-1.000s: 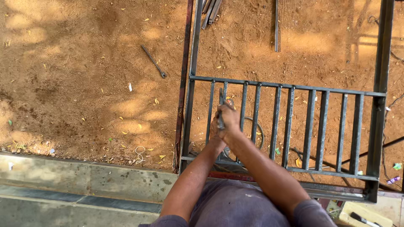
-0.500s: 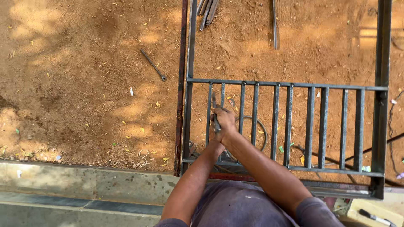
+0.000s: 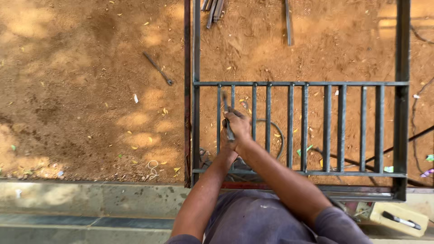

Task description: The person welds the joints of a rectangular metal frame using a welding torch, turns the frame over by hand to weld different sides, and uses a metal file to scrape and smooth the welded joints.

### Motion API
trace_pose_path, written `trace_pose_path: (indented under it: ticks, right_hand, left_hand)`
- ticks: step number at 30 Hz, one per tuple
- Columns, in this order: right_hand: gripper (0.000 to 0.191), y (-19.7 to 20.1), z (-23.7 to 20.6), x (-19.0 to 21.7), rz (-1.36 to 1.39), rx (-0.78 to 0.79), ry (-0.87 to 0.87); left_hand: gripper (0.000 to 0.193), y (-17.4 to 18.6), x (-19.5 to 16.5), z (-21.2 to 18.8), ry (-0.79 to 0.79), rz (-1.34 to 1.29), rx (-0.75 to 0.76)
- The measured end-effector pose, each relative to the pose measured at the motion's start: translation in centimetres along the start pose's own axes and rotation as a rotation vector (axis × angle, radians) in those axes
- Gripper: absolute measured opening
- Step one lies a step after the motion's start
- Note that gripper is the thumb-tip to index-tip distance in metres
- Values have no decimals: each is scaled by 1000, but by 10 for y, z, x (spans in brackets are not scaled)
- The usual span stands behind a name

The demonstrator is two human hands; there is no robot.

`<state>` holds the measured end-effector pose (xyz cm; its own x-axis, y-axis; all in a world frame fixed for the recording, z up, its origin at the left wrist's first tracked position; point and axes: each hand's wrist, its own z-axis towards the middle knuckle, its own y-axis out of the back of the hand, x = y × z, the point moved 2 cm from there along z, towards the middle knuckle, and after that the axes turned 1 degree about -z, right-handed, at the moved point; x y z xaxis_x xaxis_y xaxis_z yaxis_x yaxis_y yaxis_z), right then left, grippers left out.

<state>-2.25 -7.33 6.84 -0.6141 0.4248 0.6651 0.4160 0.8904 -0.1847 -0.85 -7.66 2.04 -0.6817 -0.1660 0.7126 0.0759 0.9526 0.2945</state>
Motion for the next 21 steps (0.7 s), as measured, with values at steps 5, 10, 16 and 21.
trace_pose_path:
  ticks: [5,10,16,21]
  right_hand:
    - [41,-1,-13,7,-166,-7,-37]
    - [45,-2,-25,13,-181,-31,19]
    - [47,3,-21,6,-180,2,22]
    - [47,16,-15,5,-175,22,105]
  left_hand:
    - [29,8,23,-5,76,-243,68]
    - [31,9,20,-15,17,-52,88]
    - [39,15,21,-16,31,-110,88]
    - [38,10,19,-18,37,-146,55]
